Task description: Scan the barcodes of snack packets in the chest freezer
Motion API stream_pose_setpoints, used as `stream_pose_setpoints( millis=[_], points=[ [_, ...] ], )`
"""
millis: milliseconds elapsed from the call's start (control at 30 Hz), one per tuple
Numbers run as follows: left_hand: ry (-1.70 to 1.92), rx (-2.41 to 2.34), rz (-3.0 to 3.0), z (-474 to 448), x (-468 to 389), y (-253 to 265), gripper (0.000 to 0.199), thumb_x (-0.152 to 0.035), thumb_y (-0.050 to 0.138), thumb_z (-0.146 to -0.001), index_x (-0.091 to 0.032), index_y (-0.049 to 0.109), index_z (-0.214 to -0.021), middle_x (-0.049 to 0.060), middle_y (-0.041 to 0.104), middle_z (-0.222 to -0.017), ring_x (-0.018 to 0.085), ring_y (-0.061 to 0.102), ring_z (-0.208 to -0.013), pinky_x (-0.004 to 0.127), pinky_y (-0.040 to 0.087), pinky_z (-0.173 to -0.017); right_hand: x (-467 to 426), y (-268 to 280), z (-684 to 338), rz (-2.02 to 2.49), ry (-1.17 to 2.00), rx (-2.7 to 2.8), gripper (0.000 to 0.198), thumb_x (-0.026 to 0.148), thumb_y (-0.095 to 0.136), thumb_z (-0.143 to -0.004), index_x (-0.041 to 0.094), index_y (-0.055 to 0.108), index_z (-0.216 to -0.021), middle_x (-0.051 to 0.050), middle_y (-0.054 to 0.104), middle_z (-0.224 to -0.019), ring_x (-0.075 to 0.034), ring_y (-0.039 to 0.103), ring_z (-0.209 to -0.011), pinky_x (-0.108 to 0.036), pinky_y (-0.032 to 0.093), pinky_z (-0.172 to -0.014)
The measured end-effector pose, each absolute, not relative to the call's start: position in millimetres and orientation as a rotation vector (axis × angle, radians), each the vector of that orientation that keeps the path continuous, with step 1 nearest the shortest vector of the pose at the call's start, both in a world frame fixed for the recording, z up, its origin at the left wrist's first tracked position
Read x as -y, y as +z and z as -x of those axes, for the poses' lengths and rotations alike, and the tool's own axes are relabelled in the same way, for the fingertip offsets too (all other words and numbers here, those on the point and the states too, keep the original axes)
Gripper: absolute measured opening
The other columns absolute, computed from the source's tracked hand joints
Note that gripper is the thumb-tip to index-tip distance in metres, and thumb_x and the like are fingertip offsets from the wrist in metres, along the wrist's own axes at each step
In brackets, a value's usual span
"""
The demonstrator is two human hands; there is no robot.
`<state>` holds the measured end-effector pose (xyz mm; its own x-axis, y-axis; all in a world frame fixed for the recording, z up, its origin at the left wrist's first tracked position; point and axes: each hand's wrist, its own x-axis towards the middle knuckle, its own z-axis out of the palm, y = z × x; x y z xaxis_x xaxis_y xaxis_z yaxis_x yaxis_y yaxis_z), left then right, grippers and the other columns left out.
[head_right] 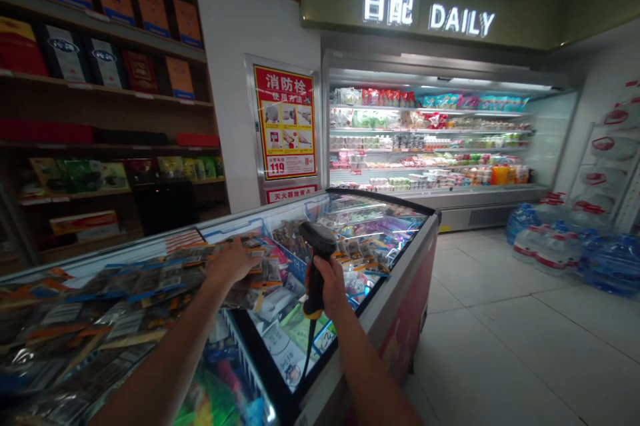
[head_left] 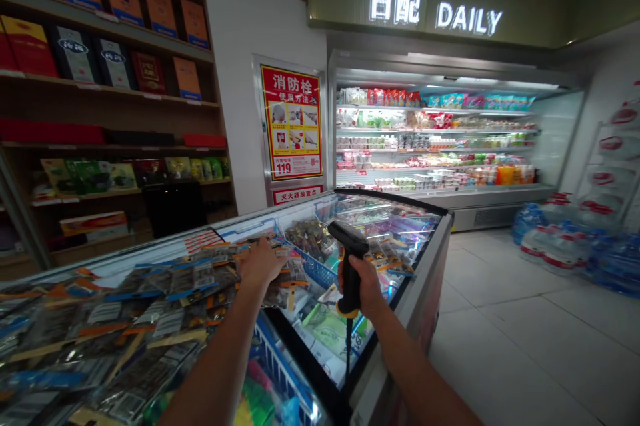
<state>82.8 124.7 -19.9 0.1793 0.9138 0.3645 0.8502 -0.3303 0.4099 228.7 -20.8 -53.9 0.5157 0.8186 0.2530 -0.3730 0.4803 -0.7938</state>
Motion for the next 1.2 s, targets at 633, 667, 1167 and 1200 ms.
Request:
stream_pose_setpoints(
  millis=[633,667,1167,1200],
  points=[
    [0.942,-1.502,-2.389,-82.3,-134.0,-20.5,0.047,-0.013,0.054,-0.064,-0.018,0.049,-0.111,0.009,0.062,-0.097,0.021,0.058,-0.09,0.029,0.041,-0.075,20.9,-52.7,-221.4,0.699,1.016,0.671,0.036,0.043,0.061,-0.063,0.014,0.06,-0.085,0.0,0.058,-0.054,-0.01,0.048,-0.038,-0.02,0.038,-0.033],
    [1.048,-1.447,-2.341,-84.1,-136.5,-20.6,0.043,-0.012,0.052,-0.065,-0.019,0.051,-0.108,0.007,0.062,-0.095,0.019,0.058,-0.088,0.026,0.041,-0.074,20.8,-53.3,-221.5,0.698,1.026,0.677,0.035,0.043,0.061,-0.063,0.014,0.06,-0.084,0.0,0.058,-0.055,-0.01,0.048,-0.039,-0.02,0.038,-0.033],
    [1.484,-1.018,-1.611,-97.5,-156.0,-35.9,0.047,-0.003,0.044,-0.06,-0.019,0.051,-0.103,0.001,0.059,-0.091,0.011,0.057,-0.075,0.02,0.045,-0.067,22.2,-55.2,-221.5,0.768,1.131,0.721,0.032,0.045,0.058,-0.065,0.014,0.058,-0.065,0.0,0.056,-0.05,-0.009,0.047,-0.036,-0.02,0.037,-0.032],
    [1.485,-1.021,-1.606,-97.1,-156.3,-35.4,0.048,-0.003,0.044,-0.06,-0.02,0.051,-0.104,0.001,0.059,-0.092,0.011,0.057,-0.076,0.02,0.045,-0.067,22.4,-55.1,-221.4,0.762,1.13,0.718,0.031,0.045,0.059,-0.065,0.014,0.058,-0.067,0.0,0.057,-0.05,-0.009,0.047,-0.036,-0.02,0.037,-0.032]
  ],
)
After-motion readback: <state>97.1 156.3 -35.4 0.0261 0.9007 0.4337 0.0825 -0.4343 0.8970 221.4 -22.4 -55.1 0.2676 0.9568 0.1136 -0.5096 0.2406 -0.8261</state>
